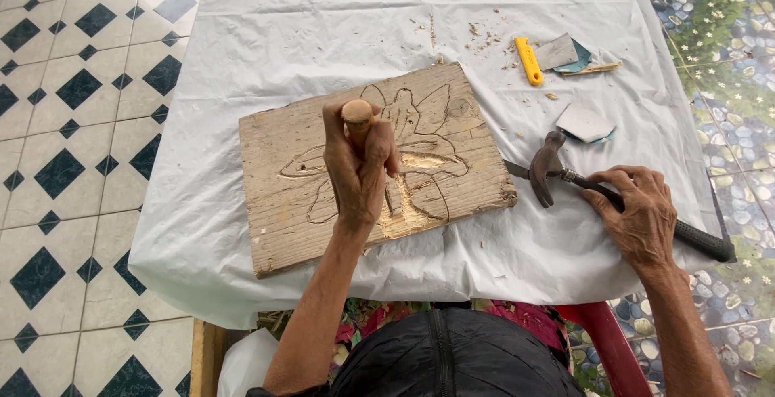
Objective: Carving a floral design into a wooden block using a hammer and chisel
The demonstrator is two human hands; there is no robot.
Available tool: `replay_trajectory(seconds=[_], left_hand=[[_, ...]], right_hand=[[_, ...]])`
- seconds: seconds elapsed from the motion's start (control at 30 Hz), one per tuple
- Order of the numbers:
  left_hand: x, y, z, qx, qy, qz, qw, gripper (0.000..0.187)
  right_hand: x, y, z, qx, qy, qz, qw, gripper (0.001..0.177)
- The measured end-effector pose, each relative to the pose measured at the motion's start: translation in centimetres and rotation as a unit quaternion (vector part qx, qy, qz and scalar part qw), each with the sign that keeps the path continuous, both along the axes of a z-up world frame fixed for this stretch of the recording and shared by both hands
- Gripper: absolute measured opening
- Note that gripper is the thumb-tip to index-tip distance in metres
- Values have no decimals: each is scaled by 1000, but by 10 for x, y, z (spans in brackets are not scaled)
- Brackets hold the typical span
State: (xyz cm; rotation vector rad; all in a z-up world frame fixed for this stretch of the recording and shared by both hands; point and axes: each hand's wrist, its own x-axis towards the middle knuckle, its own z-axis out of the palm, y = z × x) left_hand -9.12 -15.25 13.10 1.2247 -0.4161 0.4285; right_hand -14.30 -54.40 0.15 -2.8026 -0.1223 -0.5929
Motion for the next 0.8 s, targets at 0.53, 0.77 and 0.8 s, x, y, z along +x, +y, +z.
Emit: replay_trajectory(seconds=[0.53, 0.77, 0.8], left_hand=[[26, -16, -35, 83, -12, 182, 980, 12], [26, -22, -48, 106, -6, 175, 979, 18], [25, -23, -47, 107, -9, 163, 981, 14]], right_hand=[[-10, 19, 29, 72, 210, -36, 974, 25], [-15, 87, 122, 201, 90, 45, 974, 24], [-11, 93, 139, 181, 85, 87, 976, 24]])
